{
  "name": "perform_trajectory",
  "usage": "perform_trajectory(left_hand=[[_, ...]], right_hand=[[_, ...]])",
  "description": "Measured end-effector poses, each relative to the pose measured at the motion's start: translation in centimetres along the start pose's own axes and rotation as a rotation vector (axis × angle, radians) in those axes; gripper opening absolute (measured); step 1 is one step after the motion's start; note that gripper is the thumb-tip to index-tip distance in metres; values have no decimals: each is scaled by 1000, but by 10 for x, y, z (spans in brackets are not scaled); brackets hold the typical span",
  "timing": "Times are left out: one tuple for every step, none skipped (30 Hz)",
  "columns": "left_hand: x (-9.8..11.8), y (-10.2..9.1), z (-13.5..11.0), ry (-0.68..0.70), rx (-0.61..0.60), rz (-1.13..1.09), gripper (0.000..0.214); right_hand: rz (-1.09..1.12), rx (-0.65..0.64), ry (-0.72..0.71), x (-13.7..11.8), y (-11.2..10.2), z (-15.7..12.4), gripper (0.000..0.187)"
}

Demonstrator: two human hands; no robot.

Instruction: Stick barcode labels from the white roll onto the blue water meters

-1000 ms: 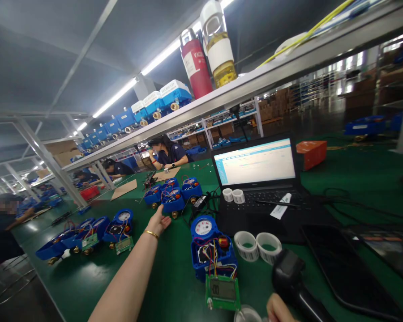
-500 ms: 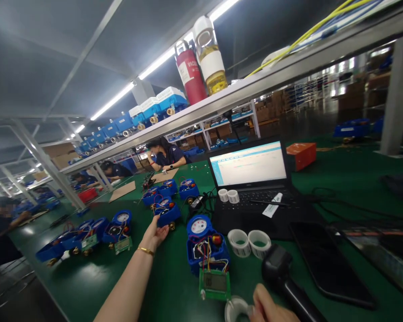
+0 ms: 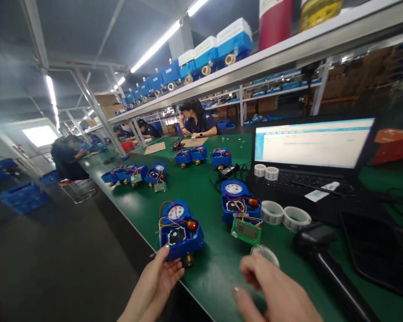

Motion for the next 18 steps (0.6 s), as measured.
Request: perform_trajectory(left_hand=[[-3, -4, -7, 1, -20, -25, 21], [-6, -6, -13, 1, -51, -48, 26], [-7, -7, -18, 2, -88, -65, 33], [-7, -8, -23, 5, -133, -81, 41], [-7, -9, -27, 12, -168, -93, 46], [-8, -12, -29, 21, -194, -100, 49], [-9, -16, -29, 30, -205, -100, 50], [-10, -22, -27, 40, -207, -94, 49], [-12, -28, -22, 60, -202, -82, 49], [-12, -35, -16, 98, -191, -66, 51], [-11, -42, -8, 160, -181, -43, 55], [-7, -47, 0, 239, -176, -11, 60], [-2, -50, 8, 332, -178, 26, 66], [5, -50, 16, 429, -194, 68, 72], [11, -48, 22, 516, -227, 110, 78], [18, -45, 28, 586, -274, 145, 83], [23, -39, 31, 632, -333, 173, 88], [27, -33, 34, 656, -395, 187, 92]], right_hand=[[-31, 8, -61, -19, 9, 11, 22], [-58, 20, -112, -35, 20, 21, 37], [-83, 20, -134, -48, 33, 30, 49], [-106, 2, -116, -55, 48, 37, 59], [-123, -32, -89, -58, 64, 42, 68], [-136, -76, -56, -59, 79, 45, 75], [-145, -119, -26, -58, 92, 47, 80], [-154, -150, -4, -55, 102, 47, 84], [-163, -164, 7, -53, 109, 47, 86], [-169, -163, 12, -50, 113, 46, 87], [-174, -153, 12, -48, 116, 46, 88], [-178, -139, 10, -47, 116, 45, 89], [-179, -128, 8, -47, 116, 44, 90], [-177, -120, 7, -47, 116, 43, 91], [-173, -116, 7, -47, 116, 43, 92], [-169, -110, 12, -47, 116, 43, 93], [-164, -107, 20, -46, 116, 42, 93], [-156, -106, 30, -46, 116, 42, 92]])
Point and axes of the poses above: each hand's wrist, its own z-axis towards the middle knuckle, its own y-axis out of the palm, x = y × z, the point moved 6 cm from there along z, towards the middle knuckle, and after that the axes turned 13 degrees about x, right-handed, at the moved point
